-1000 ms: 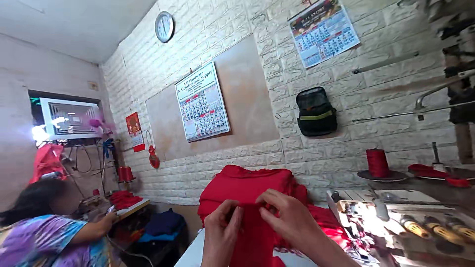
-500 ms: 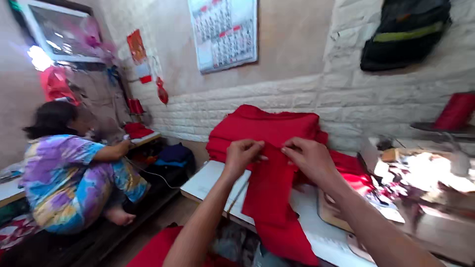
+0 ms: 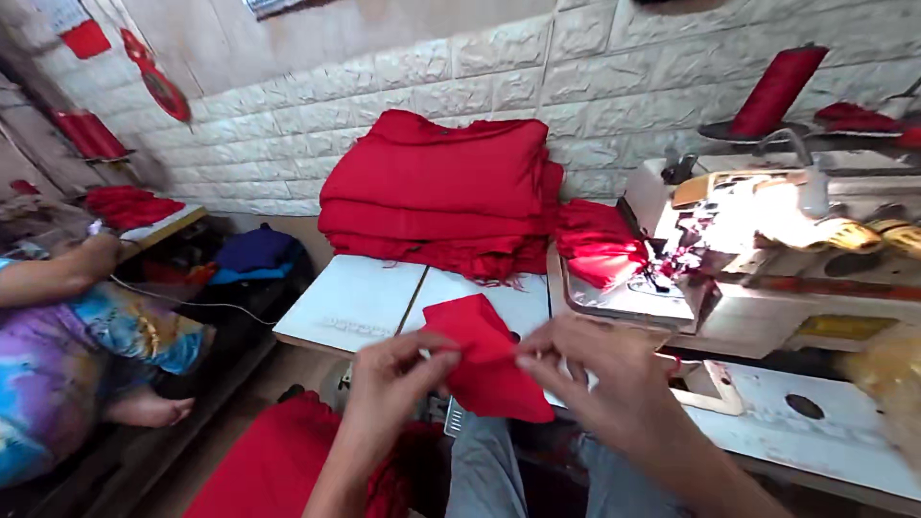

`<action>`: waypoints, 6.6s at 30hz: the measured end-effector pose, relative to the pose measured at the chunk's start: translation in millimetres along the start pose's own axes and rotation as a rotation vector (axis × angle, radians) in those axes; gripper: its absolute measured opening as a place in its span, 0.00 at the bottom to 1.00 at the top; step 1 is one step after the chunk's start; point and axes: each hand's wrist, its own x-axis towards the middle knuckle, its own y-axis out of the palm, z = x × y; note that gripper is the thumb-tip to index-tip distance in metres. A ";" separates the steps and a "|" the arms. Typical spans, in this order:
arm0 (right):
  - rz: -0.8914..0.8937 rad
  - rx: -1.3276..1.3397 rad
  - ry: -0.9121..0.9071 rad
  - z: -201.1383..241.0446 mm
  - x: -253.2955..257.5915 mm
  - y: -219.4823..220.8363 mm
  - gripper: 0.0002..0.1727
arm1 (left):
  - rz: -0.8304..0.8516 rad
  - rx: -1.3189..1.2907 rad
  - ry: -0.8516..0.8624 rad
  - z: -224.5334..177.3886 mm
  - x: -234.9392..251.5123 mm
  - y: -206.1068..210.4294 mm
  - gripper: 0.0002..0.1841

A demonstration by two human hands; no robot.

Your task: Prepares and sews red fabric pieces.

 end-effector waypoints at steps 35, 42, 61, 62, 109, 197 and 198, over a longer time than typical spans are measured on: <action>0.589 0.201 0.185 -68.2 64.4 85.7 0.14 | -0.072 0.120 -0.256 86.0 7.1 10.3 0.25; 0.408 0.420 0.302 -44.5 52.9 59.2 0.14 | -0.100 -0.266 -0.137 64.3 19.0 17.1 0.07; 0.160 0.873 0.434 -36.3 17.0 48.9 0.06 | -0.032 0.075 -0.005 28.1 39.9 20.3 0.07; 0.147 0.870 0.433 -36.6 15.8 48.6 0.05 | -0.040 0.079 0.002 27.8 40.2 20.6 0.06; -0.210 0.784 0.403 -32.3 -13.4 60.9 0.07 | -0.283 -0.225 0.018 26.9 45.1 27.8 0.06; -0.817 0.403 0.585 -82.3 -41.6 -49.2 0.16 | 0.163 0.235 0.092 37.0 122.9 148.8 0.09; -0.820 0.403 0.590 -82.8 -39.9 -50.1 0.16 | 0.173 0.253 0.082 35.4 125.0 148.4 0.09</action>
